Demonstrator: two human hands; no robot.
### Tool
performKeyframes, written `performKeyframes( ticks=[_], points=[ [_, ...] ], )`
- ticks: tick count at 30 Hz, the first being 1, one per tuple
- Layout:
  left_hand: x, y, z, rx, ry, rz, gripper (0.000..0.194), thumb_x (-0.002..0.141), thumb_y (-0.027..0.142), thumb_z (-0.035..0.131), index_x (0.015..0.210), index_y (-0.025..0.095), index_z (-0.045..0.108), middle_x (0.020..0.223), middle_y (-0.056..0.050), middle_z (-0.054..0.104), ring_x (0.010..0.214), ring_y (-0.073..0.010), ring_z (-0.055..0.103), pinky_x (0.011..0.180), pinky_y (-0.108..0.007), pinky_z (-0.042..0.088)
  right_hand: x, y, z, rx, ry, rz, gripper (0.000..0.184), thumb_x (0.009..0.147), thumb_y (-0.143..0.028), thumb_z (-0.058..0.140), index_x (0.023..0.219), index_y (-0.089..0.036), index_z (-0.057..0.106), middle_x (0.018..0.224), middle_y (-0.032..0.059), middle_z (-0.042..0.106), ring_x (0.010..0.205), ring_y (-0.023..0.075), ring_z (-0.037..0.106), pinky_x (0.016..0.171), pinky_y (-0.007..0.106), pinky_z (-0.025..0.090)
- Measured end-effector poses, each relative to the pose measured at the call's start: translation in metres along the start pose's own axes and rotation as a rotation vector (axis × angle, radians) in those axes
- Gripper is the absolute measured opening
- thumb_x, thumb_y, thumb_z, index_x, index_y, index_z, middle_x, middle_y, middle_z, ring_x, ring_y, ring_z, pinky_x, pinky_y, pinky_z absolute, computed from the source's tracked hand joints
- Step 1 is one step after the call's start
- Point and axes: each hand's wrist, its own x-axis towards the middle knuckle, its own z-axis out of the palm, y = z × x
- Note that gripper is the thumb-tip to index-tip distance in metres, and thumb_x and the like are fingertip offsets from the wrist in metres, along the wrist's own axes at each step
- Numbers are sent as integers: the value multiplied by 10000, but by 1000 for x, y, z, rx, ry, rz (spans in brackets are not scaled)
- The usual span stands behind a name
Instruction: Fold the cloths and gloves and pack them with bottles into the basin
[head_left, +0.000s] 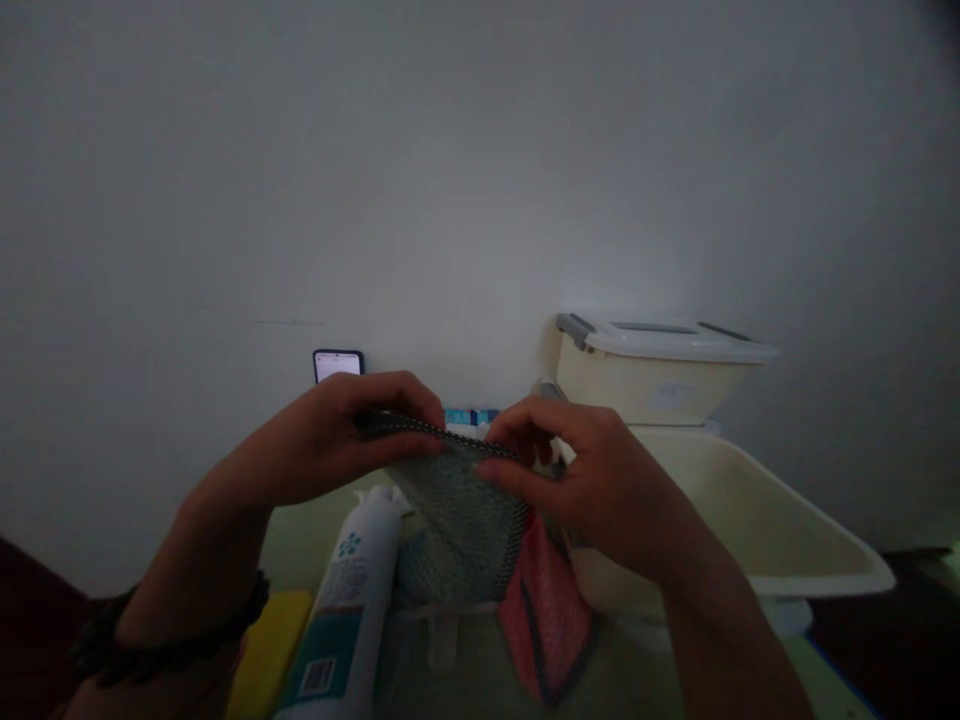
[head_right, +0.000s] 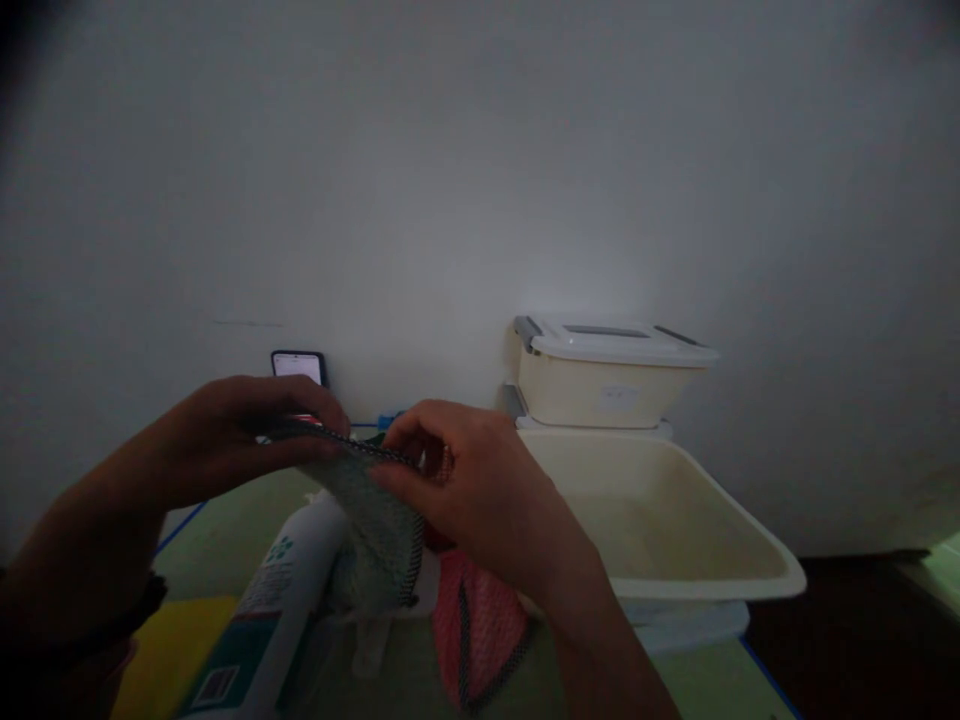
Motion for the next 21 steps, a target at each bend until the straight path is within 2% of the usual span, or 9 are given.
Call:
performKeyframes(
  ticks=[4, 7, 12, 14, 17, 19, 21],
  points=[
    [-1, -4, -3, -17, 18, -4, 60, 780, 241, 666, 832, 210, 657, 756, 15, 674, 684, -125, 607, 612, -178, 454, 0, 1, 0, 2, -24, 19, 112, 749, -257, 695, 794, -194, 615, 656, -38, 573, 597, 98, 517, 533, 205, 413],
    [-1, -4, -1, -28, 83, -15, 52, 767, 247, 680, 797, 212, 655, 722, 23, 657, 665, -121, 592, 601, -179, 452, 0, 2, -1, 25, -4, 35, 111, 771, -280, 677, 797, -196, 610, 647, -42, 559, 592, 93, 505, 529, 204, 404],
    [0, 4, 11, -197, 433, -58, 224, 683, 306, 760, 801, 229, 586, 655, 53, 582, 564, -97, 517, 486, -177, 412, 2, 5, 0, 259, 250, 38, 108, 812, -300, 637, 802, -206, 586, 722, -33, 576, 671, 94, 539, 600, 203, 440],
    [1, 7, 16, -296, 447, -77, 283, 651, 332, 782, 814, 227, 576, 653, 55, 586, 566, -105, 538, 476, -182, 432, 4, 8, 1, 388, 350, 56, 105, 828, -312, 617, 815, -218, 571, 732, -34, 570, 661, 93, 537, 570, 194, 440],
    [4, 8, 20, -393, 383, -92, 224, 722, 318, 727, 877, 199, 618, 788, 15, 677, 716, -155, 637, 593, -225, 528, 8, 13, 2, 498, 449, 78, 137, 861, -370, 563, 836, -236, 551, 752, -29, 572, 662, 97, 541, 544, 188, 441],
    [6, 8, 22, -472, 416, -90, 188, 771, 281, 681, 922, 182, 626, 871, -8, 705, 793, -173, 663, 655, -248, 556, 9, 16, 3, 549, 406, 90, 187, 883, -425, 508, 885, -242, 543, 824, -14, 604, 736, 113, 578, 595, 203, 473],
    [8, 11, 24, -572, 495, -113, 168, 779, 241, 668, 927, 186, 613, 844, 0, 711, 773, -167, 677, 628, -233, 562, 9, 17, 4, 620, 233, 98, 236, 889, -451, 485, 961, -234, 545, 942, 14, 641, 856, 137, 609, 703, 240, 510]
  ],
)
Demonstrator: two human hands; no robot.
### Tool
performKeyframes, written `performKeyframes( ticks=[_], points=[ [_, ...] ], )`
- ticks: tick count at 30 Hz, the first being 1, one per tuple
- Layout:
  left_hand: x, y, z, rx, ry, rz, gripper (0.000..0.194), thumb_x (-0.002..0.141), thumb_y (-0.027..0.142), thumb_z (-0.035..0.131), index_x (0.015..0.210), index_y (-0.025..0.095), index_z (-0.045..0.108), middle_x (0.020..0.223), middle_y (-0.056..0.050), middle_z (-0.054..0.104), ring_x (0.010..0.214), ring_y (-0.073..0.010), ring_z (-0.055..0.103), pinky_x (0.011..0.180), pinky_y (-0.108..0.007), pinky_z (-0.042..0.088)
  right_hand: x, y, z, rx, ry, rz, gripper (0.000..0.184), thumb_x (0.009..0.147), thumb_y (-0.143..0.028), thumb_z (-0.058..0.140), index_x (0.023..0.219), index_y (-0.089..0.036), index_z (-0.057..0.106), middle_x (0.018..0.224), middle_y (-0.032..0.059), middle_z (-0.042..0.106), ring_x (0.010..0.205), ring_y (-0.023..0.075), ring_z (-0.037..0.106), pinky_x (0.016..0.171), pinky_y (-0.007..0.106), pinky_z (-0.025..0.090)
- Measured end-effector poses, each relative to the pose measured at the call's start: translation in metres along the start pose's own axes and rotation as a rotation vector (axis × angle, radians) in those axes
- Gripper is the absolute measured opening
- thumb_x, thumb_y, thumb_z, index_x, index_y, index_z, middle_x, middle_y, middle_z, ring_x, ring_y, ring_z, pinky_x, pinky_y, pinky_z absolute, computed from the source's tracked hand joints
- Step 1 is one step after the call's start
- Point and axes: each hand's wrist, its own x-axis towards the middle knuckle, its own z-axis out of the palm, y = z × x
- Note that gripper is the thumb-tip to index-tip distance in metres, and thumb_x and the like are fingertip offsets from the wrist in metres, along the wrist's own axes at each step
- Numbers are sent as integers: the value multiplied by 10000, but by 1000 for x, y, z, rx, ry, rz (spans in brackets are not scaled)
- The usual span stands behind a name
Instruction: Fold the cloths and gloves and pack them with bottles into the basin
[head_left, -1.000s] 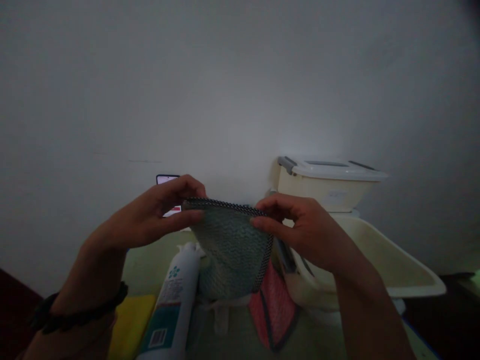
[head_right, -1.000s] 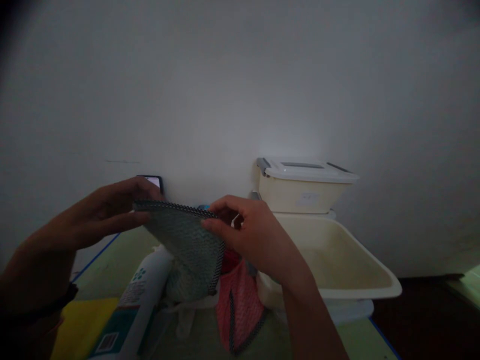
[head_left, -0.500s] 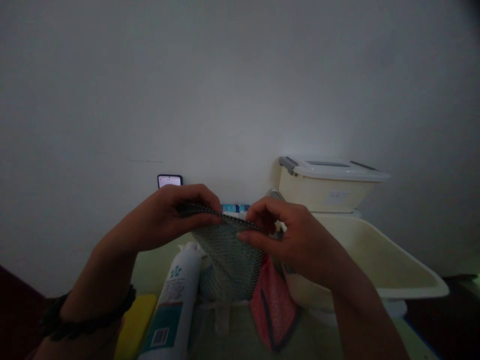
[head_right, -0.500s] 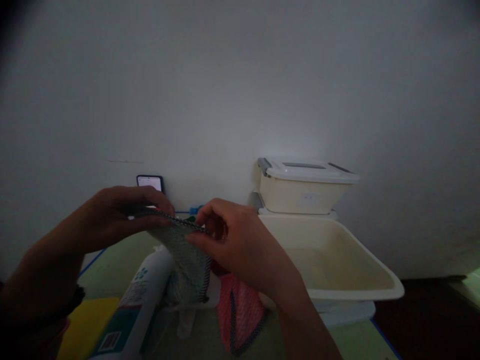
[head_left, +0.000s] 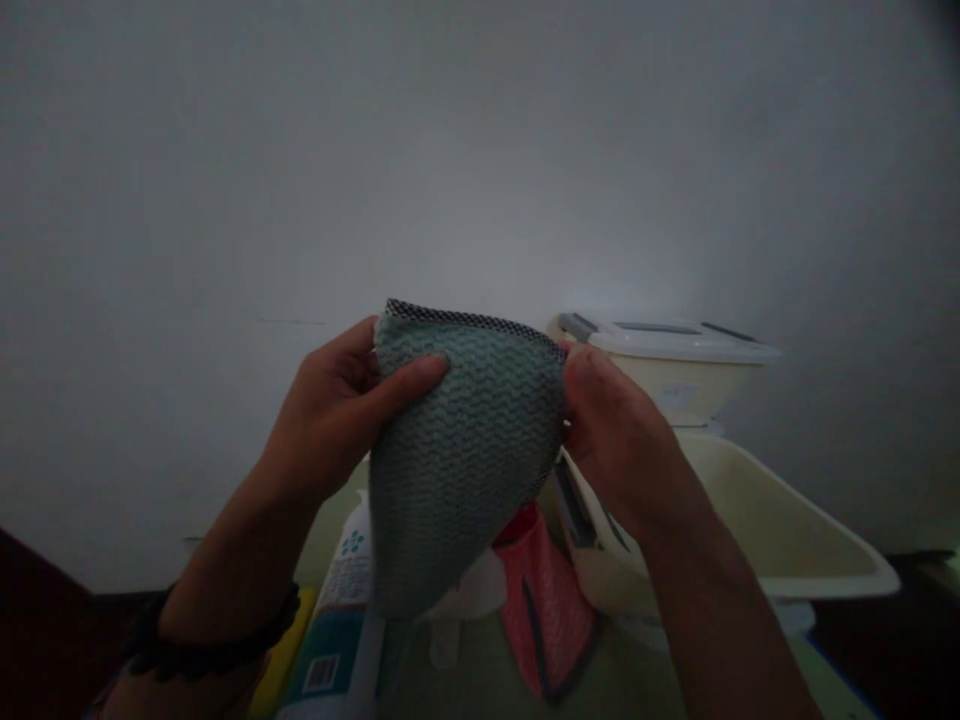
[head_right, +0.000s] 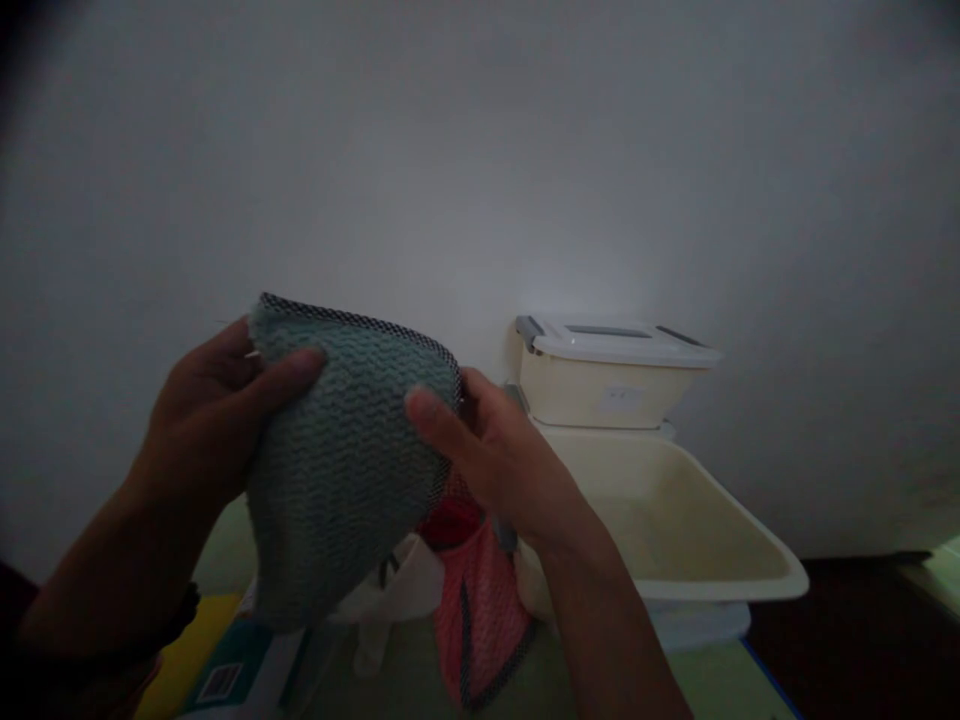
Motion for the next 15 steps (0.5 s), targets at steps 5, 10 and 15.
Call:
performKeyframes(
  ticks=[5, 10, 15],
  points=[
    [-1, 5, 15, -143, 238, -35, 119, 784, 211, 654, 888, 210, 595, 665, 41, 675, 577, -131, 652, 533, -219, 555, -5, 1, -4, 79, -417, 219, 362, 772, -320, 691, 1094, -196, 579, 1108, 35, 662, 1017, 165, 617, 904, 301, 495],
    [8, -8, 12, -168, 324, -117, 166, 795, 337, 651, 857, 191, 605, 694, 22, 652, 570, -114, 613, 502, -185, 508, -4, 3, -4, -13, -293, 215, 265, 827, -370, 620, 1000, -174, 666, 1014, 42, 704, 962, 182, 642, 895, 344, 502],
    [13, -26, -1, -225, -94, -425, 639, 774, 596, 568, 1253, 183, 476, 690, -10, 641, 563, -157, 615, 477, -233, 487, 2, 6, -4, -92, 14, 45, 242, 847, -363, 599, 1002, -193, 674, 1014, 28, 711, 964, 169, 646, 898, 316, 490]
  ],
)
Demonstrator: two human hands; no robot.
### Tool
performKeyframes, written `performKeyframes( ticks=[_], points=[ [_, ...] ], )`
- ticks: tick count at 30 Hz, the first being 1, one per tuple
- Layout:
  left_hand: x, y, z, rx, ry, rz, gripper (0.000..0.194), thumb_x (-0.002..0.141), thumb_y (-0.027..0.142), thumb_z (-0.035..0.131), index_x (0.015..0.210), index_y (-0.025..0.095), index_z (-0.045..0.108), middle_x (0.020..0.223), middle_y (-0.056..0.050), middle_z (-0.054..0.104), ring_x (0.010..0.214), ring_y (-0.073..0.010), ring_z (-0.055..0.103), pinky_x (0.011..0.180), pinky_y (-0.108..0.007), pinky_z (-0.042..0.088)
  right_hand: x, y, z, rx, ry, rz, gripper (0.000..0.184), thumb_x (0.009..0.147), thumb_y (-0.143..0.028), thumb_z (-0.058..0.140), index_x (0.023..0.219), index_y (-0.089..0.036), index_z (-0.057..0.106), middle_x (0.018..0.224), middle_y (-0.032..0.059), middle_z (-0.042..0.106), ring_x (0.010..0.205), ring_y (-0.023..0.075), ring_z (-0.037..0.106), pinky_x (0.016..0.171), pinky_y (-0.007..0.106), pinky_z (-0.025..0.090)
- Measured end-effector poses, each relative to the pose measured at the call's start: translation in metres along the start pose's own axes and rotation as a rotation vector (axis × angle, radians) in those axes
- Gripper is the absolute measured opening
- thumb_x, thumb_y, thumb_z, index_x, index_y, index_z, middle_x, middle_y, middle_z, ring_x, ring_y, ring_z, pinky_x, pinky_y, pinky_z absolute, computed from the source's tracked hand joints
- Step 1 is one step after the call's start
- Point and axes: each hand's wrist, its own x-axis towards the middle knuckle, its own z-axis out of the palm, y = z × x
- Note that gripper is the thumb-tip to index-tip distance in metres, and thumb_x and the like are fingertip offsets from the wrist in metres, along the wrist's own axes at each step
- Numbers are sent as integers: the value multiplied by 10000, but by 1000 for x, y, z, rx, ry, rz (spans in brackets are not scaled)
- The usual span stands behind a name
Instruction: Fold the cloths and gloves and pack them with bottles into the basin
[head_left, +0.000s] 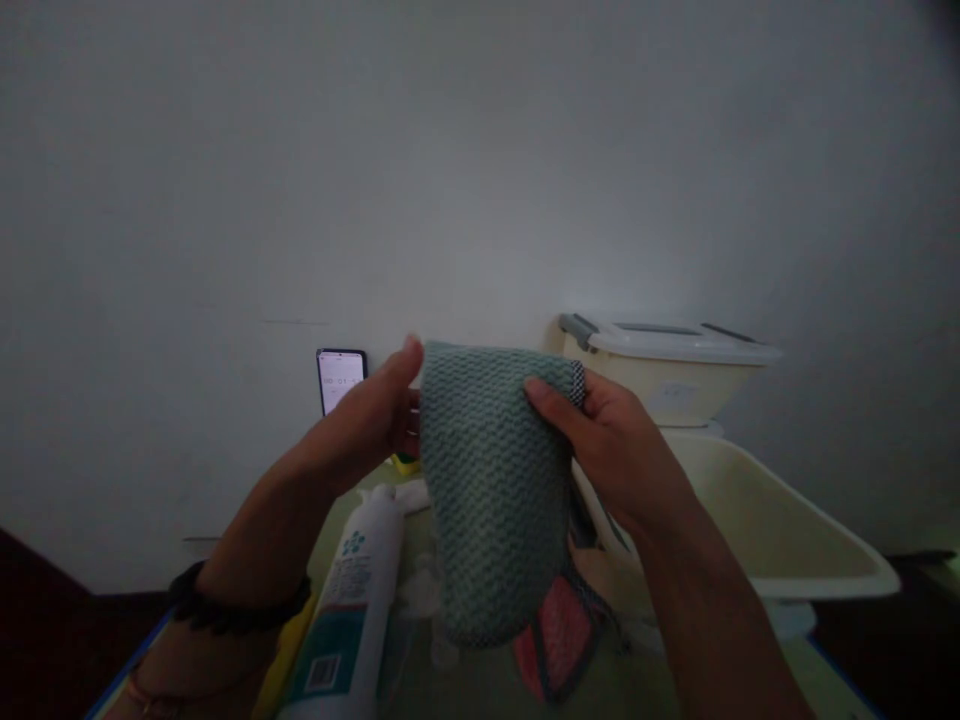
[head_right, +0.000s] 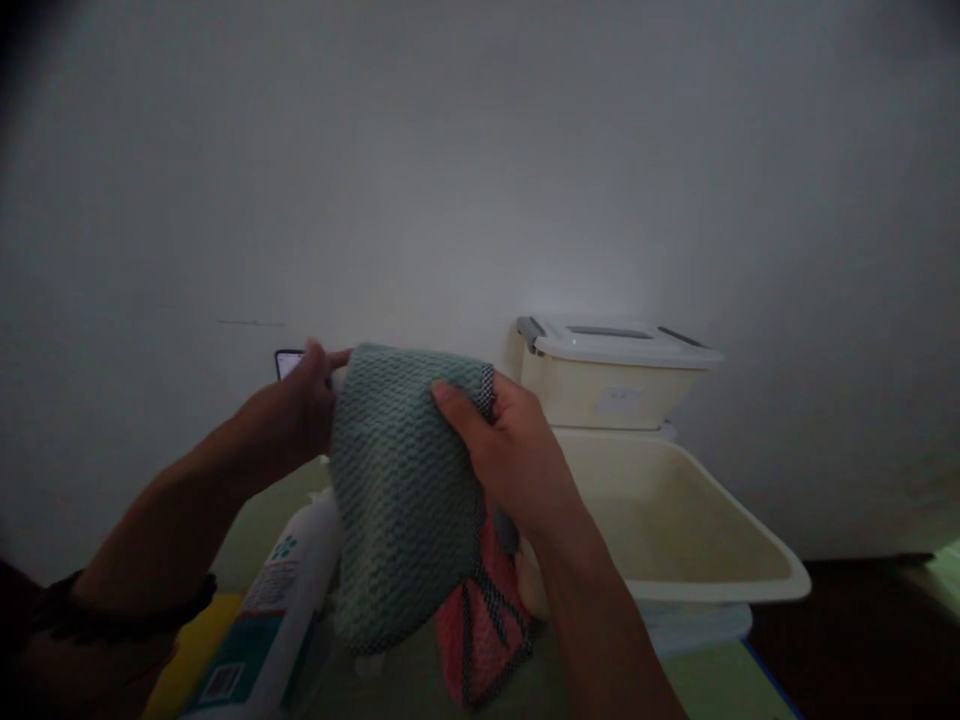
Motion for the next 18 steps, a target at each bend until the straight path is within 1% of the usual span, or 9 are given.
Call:
performKeyframes(
  ticks=[2, 4, 6, 8, 10, 12, 14, 16, 18],
  points=[
    [-1, -2, -1, 51, -56, -7, 856, 727, 421, 711, 1413, 230, 238, 639, 41, 618, 538, -132, 599, 487, -205, 468, 2, 2, -3, -33, 68, -3, 238, 839, -387, 600, 939, -184, 674, 952, 33, 718, 909, 177, 658, 841, 315, 512],
    [-3, -1, -1, 94, -39, 59, 926, 714, 261, 743, 1435, 260, 161, 596, 74, 598, 529, -109, 588, 500, -180, 452, 3, 4, -5, -70, 110, 14, 248, 817, -411, 618, 895, -178, 660, 883, 36, 719, 835, 181, 667, 766, 310, 533],
    [-4, 0, -1, 131, -38, 144, 676, 750, 234, 708, 1340, 241, 378, 626, 51, 624, 566, -104, 599, 522, -178, 460, 4, 4, -7, -86, 137, 51, 285, 783, -424, 652, 926, -178, 641, 813, 36, 719, 743, 183, 675, 691, 309, 548],
    [-4, 1, -3, 185, -48, 209, 329, 783, 242, 679, 1096, 193, 590, 710, 13, 660, 636, -102, 616, 560, -177, 479, 5, 2, -7, -63, 170, 81, 412, 748, -419, 689, 1072, -181, 599, 755, 32, 718, 683, 189, 681, 656, 320, 561],
    [-4, 3, -6, 235, -41, 243, 190, 775, 223, 690, 951, 177, 636, 774, 5, 670, 699, -98, 630, 600, -167, 496, 4, 0, -7, -12, 205, 87, 649, 728, -382, 718, 1288, -183, 459, 754, 31, 724, 713, 202, 695, 682, 333, 573],
    [-5, 5, -8, 257, -40, 244, 295, 720, 178, 738, 990, 194, 618, 835, 11, 670, 756, -106, 646, 636, -169, 519, 3, -1, -7, 42, 205, 63, 881, 723, -322, 732, 1439, -187, 235, 836, 42, 734, 817, 207, 698, 752, 340, 575],
    [-7, 7, -10, 275, -41, 234, 464, 657, 131, 776, 1068, 212, 577, 911, 11, 662, 816, -126, 660, 669, -186, 544, 2, -2, -7, 49, 133, 36, 977, 715, -273, 739, 1476, -208, 129, 946, 54, 727, 899, 207, 686, 797, 341, 570],
    [-8, 8, -11, 311, -30, 244, 541, 639, 117, 781, 1115, 219, 544, 964, 7, 645, 865, -148, 666, 704, -212, 562, 1, -1, -9, 8, 51, 12, 924, 702, -258, 747, 1461, -228, 221, 1030, 57, 708, 932, 209, 675, 797, 335, 571],
    [-8, 8, -13, 381, -19, 271, 523, 651, 133, 772, 1113, 212, 541, 968, 4, 638, 883, -160, 667, 717, -220, 566, 0, 0, -11, -67, 25, -10, 772, 695, -264, 752, 1384, -223, 406, 1095, 60, 687, 959, 211, 662, 789, 326, 571]
  ],
)
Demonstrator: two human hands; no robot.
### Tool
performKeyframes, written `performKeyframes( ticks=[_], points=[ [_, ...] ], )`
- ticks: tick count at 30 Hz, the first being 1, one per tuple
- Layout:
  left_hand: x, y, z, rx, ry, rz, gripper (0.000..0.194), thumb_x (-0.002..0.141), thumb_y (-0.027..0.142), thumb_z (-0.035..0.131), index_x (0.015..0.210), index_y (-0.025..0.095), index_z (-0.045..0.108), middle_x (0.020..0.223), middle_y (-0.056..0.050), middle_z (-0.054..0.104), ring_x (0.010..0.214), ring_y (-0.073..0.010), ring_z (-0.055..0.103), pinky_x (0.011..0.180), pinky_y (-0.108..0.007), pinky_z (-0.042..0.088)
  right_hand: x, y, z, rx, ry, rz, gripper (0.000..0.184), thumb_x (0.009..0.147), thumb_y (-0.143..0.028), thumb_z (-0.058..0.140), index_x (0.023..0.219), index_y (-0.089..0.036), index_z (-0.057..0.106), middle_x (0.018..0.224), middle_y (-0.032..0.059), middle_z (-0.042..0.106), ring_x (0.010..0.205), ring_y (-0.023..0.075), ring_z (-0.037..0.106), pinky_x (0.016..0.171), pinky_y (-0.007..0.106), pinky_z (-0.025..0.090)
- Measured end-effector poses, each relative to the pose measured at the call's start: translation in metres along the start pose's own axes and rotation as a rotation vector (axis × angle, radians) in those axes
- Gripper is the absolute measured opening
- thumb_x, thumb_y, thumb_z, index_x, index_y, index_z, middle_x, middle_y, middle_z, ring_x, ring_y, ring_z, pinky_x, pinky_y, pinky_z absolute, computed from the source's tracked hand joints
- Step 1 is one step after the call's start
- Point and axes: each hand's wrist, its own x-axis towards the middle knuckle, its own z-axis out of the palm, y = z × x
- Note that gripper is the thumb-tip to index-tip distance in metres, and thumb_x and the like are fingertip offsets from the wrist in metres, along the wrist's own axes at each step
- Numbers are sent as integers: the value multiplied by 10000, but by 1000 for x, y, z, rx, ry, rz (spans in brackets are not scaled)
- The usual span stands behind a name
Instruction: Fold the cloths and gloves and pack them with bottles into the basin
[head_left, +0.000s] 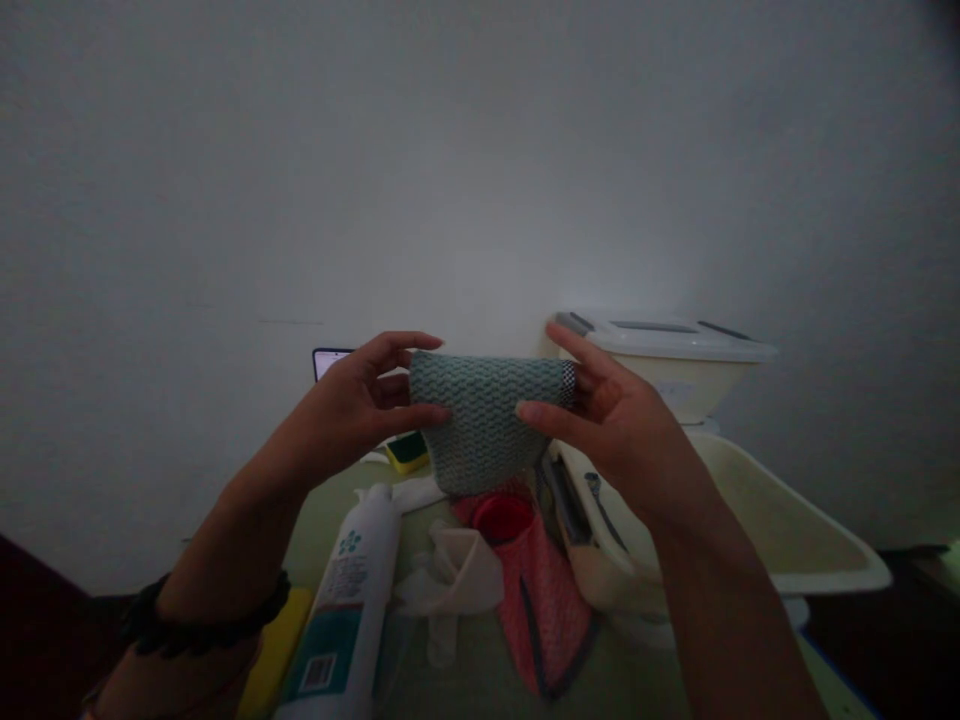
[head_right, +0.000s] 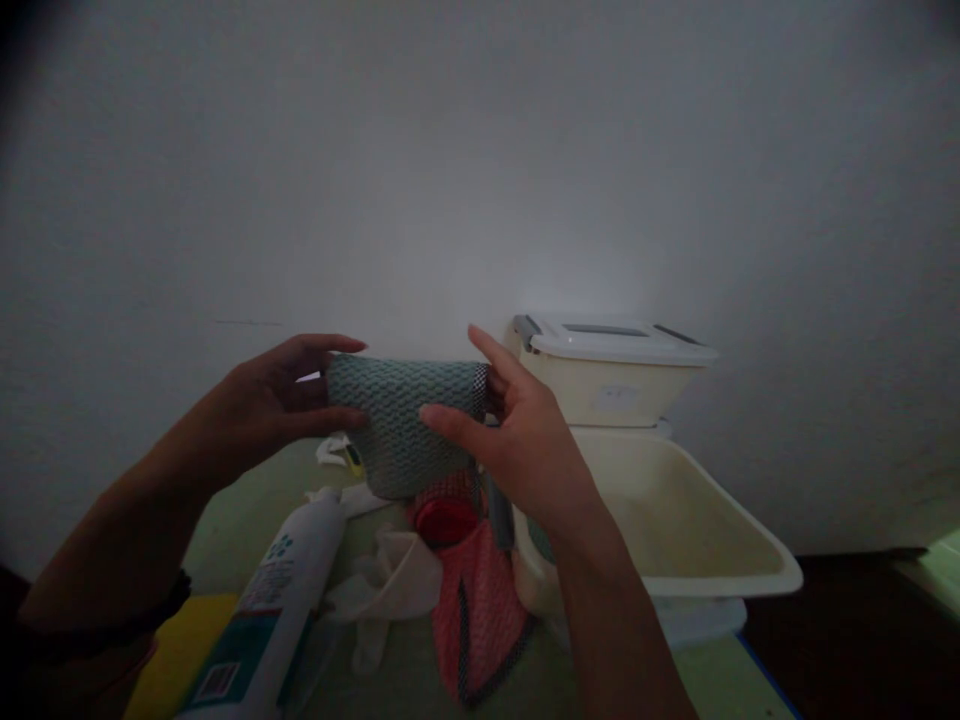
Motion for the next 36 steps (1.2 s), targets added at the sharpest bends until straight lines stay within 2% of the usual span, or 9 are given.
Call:
performKeyframes(
  ticks=[4, 8, 11, 16, 21, 25, 28, 31, 36],
  points=[
    [0, 0, -4, 268, 4, 61, 369, 742, 220, 704, 1089, 181, 581, 877, -9, 667, 797, -147, 670, 653, -197, 544, 0, -1, -1, -258, 63, -66, 515, 717, -239, 725, 1217, -204, 604, 1095, 49, 688, 949, 202, 651, 821, 349, 546],
    [-1, 5, -6, 618, 42, 121, 324, 797, 298, 641, 1096, 175, 637, 769, -11, 667, 665, -137, 638, 599, -223, 512, -2, -6, 1, -531, 136, -151, 411, 741, -195, 695, 1150, -181, 658, 991, 47, 719, 842, 181, 658, 820, 350, 533],
    [-2, 11, -5, 739, 74, 132, 296, 825, 321, 600, 1072, 173, 672, 807, -34, 699, 700, -150, 646, 644, -246, 509, -3, -8, 2, -668, 158, -211, 333, 787, -208, 650, 1112, -142, 677, 984, 66, 719, 832, 171, 654, 810, 319, 528],
    [-2, 10, -3, 623, 84, 121, 273, 802, 324, 629, 1027, 184, 694, 887, -33, 733, 772, -158, 670, 704, -242, 528, 0, -5, -1, -710, 95, -203, 263, 845, -205, 573, 1073, -137, 686, 1021, 69, 708, 900, 166, 640, 853, 302, 495],
    [0, 4, -6, 438, 139, 81, 311, 738, 352, 706, 1009, 200, 705, 842, -26, 735, 765, -171, 675, 684, -246, 542, 0, -5, -4, -610, 46, -93, 373, 783, -247, 658, 1150, -178, 645, 994, 59, 704, 814, 176, 638, 755, 311, 510],
    [0, 4, -5, 408, 166, 64, 345, 704, 350, 736, 1013, 200, 704, 841, -29, 731, 734, -176, 677, 647, -248, 546, 0, -3, -3, -658, 63, -97, 354, 825, -270, 601, 1161, -160, 626, 1008, 80, 690, 832, 188, 623, 773, 331, 490],
    [1, 6, -3, 490, 197, 57, 350, 702, 352, 733, 1014, 196, 699, 823, -32, 716, 695, -175, 669, 616, -250, 535, 0, -1, -2, -708, 40, -132, 260, 869, -282, 538, 1066, -152, 648, 942, 75, 682, 802, 179, 606, 767, 327, 473],
    [1, 7, -3, 520, 221, 53, 235, 704, 343, 725, 875, 186, 693, 806, -28, 691, 691, -165, 648, 640, -253, 521, -1, 1, -2, -747, 41, -208, 187, 886, -276, 511, 909, -157, 654, 867, 70, 629, 814, 181, 575, 774, 326, 450],
    [1, 3, -3, 149, 95, 32, 159, 770, 312, 661, 838, 183, 600, 776, 3, 626, 732, -129, 597, 630, -202, 486, 0, 0, 0, -566, -14, -179, 194, 913, -306, 459, 884, -171, 595, 852, 55, 594, 810, 172, 555, 750, 314, 440]
  ],
)
